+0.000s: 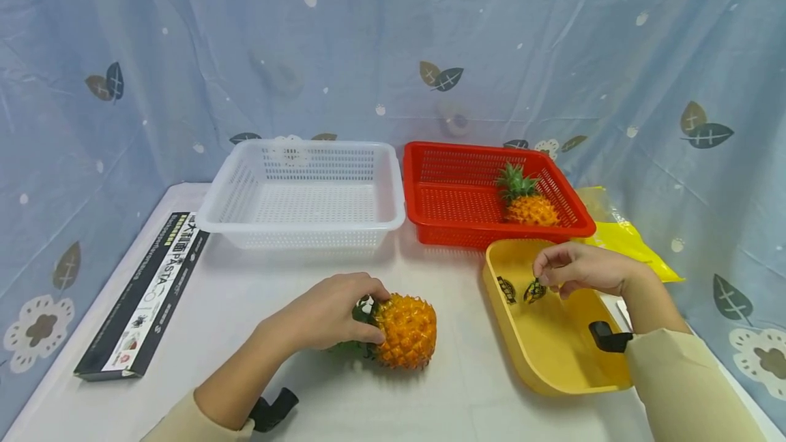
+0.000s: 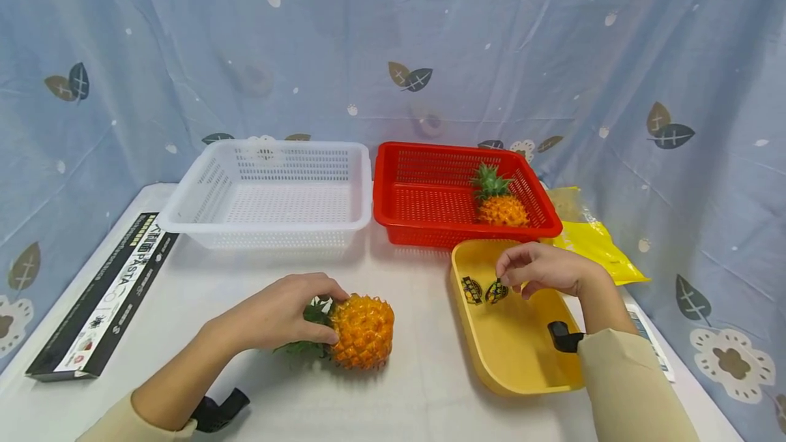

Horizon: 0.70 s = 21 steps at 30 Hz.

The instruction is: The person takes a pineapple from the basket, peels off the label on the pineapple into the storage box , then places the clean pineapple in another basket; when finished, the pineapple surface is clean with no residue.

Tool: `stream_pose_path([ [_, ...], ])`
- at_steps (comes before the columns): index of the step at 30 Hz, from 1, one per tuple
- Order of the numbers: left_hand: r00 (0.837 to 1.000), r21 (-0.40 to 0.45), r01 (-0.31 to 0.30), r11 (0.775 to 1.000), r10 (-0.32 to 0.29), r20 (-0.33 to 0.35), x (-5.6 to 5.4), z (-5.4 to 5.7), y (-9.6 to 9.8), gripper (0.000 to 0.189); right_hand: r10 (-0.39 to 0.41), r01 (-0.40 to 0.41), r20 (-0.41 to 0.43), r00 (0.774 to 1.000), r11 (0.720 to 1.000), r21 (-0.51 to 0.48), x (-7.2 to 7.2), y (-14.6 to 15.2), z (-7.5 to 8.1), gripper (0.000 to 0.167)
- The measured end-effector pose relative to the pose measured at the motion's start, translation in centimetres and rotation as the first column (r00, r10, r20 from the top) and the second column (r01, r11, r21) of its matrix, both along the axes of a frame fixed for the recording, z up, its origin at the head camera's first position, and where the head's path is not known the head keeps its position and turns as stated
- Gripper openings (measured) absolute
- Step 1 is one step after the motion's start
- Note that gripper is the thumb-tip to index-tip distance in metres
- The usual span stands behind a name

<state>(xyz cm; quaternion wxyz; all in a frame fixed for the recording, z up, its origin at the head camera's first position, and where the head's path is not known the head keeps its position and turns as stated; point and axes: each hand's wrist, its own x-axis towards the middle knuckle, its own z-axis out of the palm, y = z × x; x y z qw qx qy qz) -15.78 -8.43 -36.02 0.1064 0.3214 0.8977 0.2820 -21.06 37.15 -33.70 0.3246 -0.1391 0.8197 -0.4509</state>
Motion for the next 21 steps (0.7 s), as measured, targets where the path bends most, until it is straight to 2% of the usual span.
stream_pose_path([
  [6, 1.0, -0.006, 0.002, 1.0, -0.002, 0.003, 0.0, 0.0, 0.1, 0.047, -0.03, 0.03, 0.001, 1.0, 0.995, 0.099, -0.3, 0.3, -0.3, 0.021],
  [12, 1.0, -0.004, -0.002, 1.0, 0.002, 0.005, 0.0, 0.1, 0.1, 0.047, -0.046, 0.048, -0.015, 0.999, 0.973, 0.227, -0.7, -0.2, -0.7, 0.018],
  [16, 1.0, -0.003, 0.0, 1.0, 0.0, 0.001, 0.0, 0.1, 0.1, 0.046, -0.045, 0.057, -0.049, 0.998, 0.953, 0.296, -0.7, -0.9, -0.8, 0.014],
  [21, 1.0, -0.005, 0.001, 1.0, -0.001, 0.001, 0.0, 0.1, 0.1, 0.046, -0.001, 0.047, -0.124, 0.992, 0.929, 0.368, -0.7, -1.7, -1.0, 0.01],
])
